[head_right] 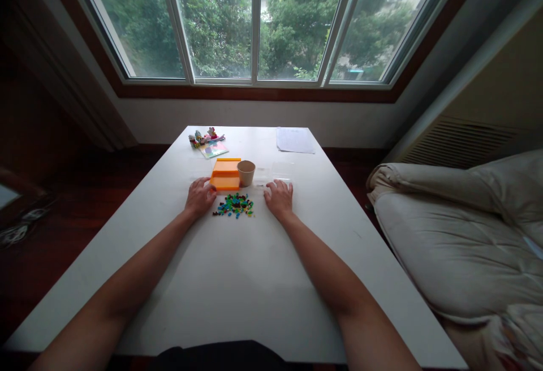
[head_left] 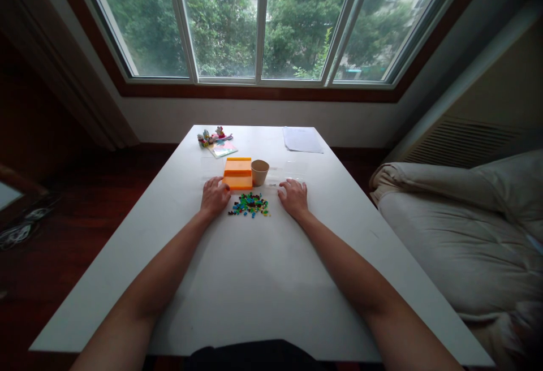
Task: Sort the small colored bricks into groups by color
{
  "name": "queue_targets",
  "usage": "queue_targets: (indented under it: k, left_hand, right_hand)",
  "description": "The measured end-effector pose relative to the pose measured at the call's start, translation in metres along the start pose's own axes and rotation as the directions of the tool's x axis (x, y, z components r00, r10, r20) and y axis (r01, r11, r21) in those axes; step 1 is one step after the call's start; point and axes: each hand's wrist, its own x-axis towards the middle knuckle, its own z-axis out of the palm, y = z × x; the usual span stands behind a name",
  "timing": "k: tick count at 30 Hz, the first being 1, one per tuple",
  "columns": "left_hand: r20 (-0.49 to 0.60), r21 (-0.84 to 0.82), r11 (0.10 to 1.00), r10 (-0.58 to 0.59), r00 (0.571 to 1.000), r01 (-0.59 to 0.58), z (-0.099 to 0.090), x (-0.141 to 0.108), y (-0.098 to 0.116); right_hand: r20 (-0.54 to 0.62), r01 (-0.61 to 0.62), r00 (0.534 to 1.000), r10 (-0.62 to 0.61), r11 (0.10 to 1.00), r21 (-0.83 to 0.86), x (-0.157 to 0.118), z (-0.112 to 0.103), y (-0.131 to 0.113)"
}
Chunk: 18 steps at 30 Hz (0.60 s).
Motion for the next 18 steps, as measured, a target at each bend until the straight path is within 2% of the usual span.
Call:
queue_targets:
  k: [6,18]
  left_hand:
    - [0.013,0.005,1.0,-0.004,1.0,0.004,0.0039,0.0005,-0.0024]
    - [0.122,-0.009,0.997,0.08,0.989,-0.08,0.0071,0.002,-0.0005]
  right_hand:
    - [0.004,0.011,1.0,-0.011,1.0,0.0,-0.0021,0.0012,-0.0034]
    - [0.02,0.007,1.0,-0.007,1.0,-0.002,-0.0017,0.0023,-0.0043]
